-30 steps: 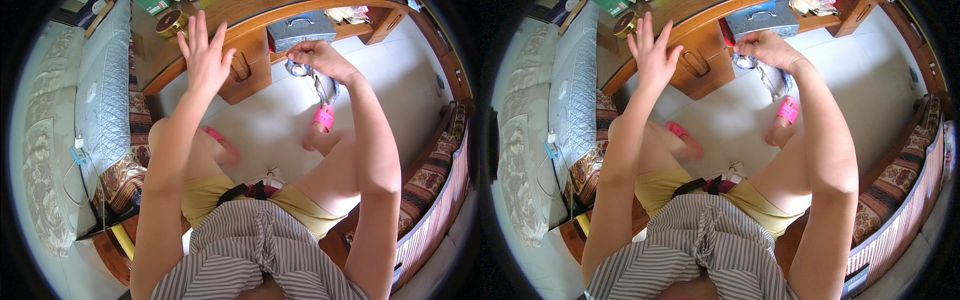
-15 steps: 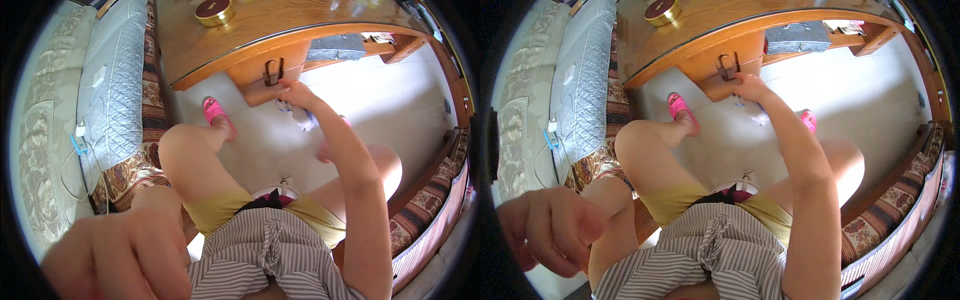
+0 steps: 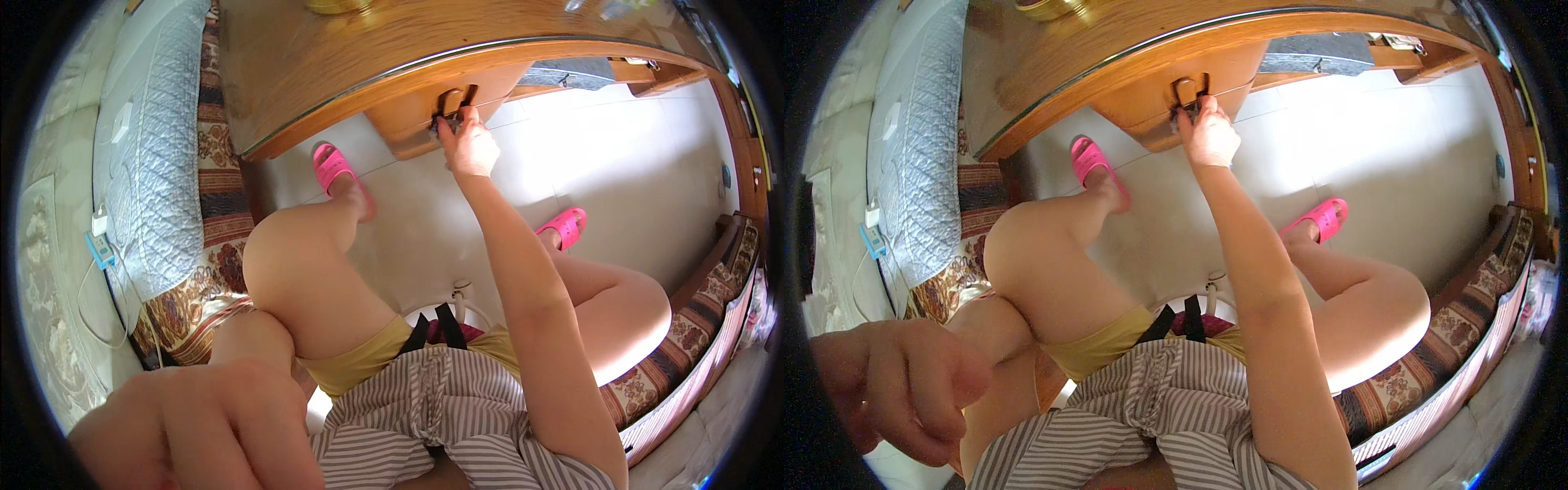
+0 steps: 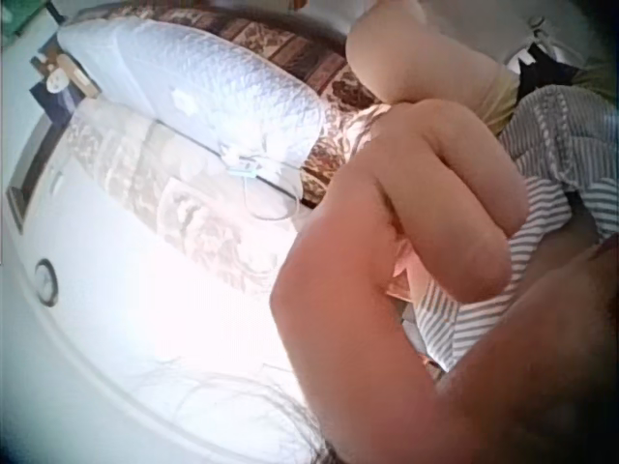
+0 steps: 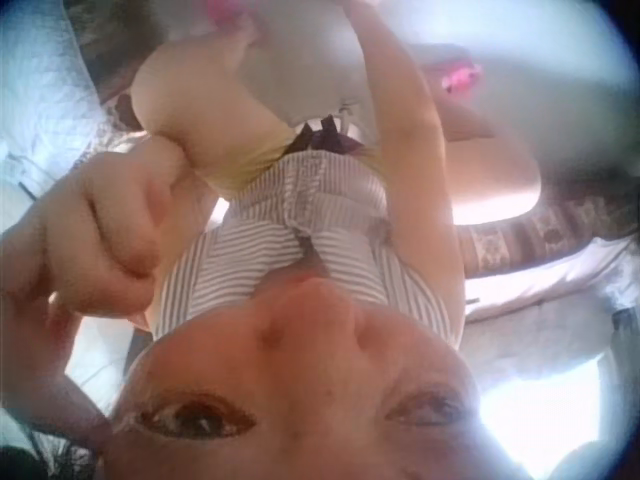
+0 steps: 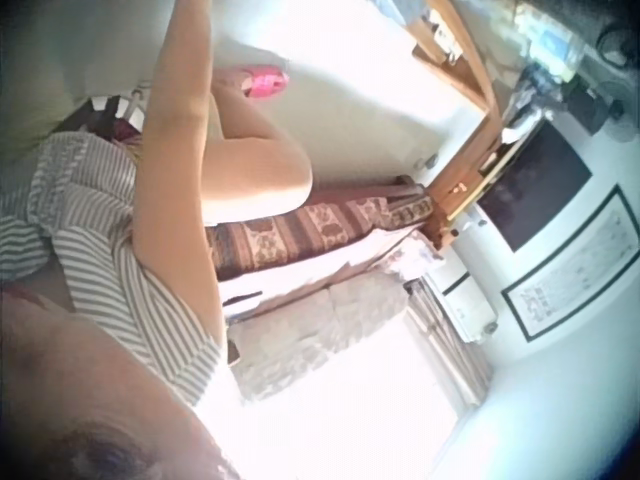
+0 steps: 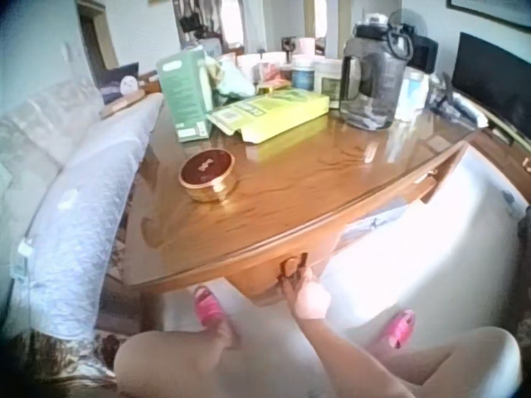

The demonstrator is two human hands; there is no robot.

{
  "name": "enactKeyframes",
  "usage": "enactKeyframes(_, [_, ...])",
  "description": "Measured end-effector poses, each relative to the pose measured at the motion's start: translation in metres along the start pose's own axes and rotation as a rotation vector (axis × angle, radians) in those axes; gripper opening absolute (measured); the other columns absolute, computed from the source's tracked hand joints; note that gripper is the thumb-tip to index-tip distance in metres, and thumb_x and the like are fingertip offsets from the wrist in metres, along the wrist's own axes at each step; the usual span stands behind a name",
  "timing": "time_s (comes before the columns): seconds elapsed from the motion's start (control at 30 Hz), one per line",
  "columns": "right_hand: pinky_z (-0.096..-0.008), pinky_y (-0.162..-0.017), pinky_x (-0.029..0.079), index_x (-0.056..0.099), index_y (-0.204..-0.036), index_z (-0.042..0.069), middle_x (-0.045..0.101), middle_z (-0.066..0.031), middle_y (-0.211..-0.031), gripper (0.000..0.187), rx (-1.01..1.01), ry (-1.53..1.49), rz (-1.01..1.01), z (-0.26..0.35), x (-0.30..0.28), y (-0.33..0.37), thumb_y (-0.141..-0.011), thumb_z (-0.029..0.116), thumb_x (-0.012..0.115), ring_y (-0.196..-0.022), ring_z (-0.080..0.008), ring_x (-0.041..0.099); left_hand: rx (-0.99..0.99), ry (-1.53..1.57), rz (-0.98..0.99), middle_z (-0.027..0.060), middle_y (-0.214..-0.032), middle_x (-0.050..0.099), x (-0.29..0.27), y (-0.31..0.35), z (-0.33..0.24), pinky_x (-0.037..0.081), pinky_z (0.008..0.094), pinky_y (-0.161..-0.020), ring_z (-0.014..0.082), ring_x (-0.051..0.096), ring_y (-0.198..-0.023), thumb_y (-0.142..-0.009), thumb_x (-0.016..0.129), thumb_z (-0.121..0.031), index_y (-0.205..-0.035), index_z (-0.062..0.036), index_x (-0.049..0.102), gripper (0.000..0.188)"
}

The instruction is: The person wipes the inside and edges of drawers and a wooden box with a cloth, then places items like a powder compact and small containers into the drawers.

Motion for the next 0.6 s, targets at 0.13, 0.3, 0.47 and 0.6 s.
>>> enactKeyframes(0.13, [-0.0423, -0.074, 0.051, 0.055, -0.105, 0.012, 0.068, -0.0120, -0.090, 0.042, -0.007, 0.059, 0.029, -0.011, -0.003, 0.010, -0.078, 0.041, 0.067, -0.085, -0.0307, 0.065, -0.079, -0.028, 0.055, 0.0139, -0.069, 0.049, 0.000, -0.003, 0.006, 0.037, 0.0377, -0.034, 0.0280, 0.054, -0.043, -0.074, 0.059, 0.004, -0.077, 0.0019, 0.050, 0.009])
enactKeyframes(0.3, [-0.0408, -0.072, 0.051, 0.057, -0.104, 0.014, 0.067, -0.0124, -0.088, 0.043, 0.010, 0.038, -0.004, -0.045, -0.021, 0.055, -0.075, 0.043, 0.068, -0.083, -0.0296, 0.065, -0.068, 0.090, 0.030, 0.0131, -0.072, 0.051, 0.004, 0.002, 0.013, 0.039, 0.0377, -0.036, 0.0288, 0.056, -0.046, -0.074, 0.060, 0.005, -0.080, 0.0010, 0.053, 0.010])
enactKeyframes(0.47, [-0.0393, -0.070, 0.052, 0.059, -0.100, 0.013, 0.069, -0.0116, -0.086, 0.041, 0.085, 0.054, -0.008, -0.074, -0.040, 0.101, -0.074, 0.042, 0.071, -0.079, -0.0297, 0.066, -0.049, 0.070, 0.003, 0.0123, -0.075, 0.052, 0.007, 0.003, 0.017, 0.041, 0.0367, -0.037, 0.0288, 0.057, -0.047, -0.075, 0.061, 0.004, -0.080, 0.0004, 0.053, 0.010])
enactKeyframes(0.6, [-0.0392, -0.071, 0.051, 0.059, -0.099, 0.012, 0.067, -0.0117, -0.087, 0.039, 0.070, 0.035, -0.027, -0.084, -0.048, 0.120, -0.074, 0.040, 0.069, -0.081, -0.0295, 0.065, -0.190, 0.142, 0.036, 0.0141, -0.076, 0.053, 0.011, 0.000, 0.031, 0.041, 0.0360, -0.039, 0.0287, 0.057, -0.047, -0.075, 0.062, 0.002, -0.080, -0.0001, 0.052, 0.011])
Point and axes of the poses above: each hand's wrist, its own y-axis away from the middle knuckle, its own x-axis out of the palm, z = x × y, the point moved 8 cm from there along -y, towards the middle knuckle
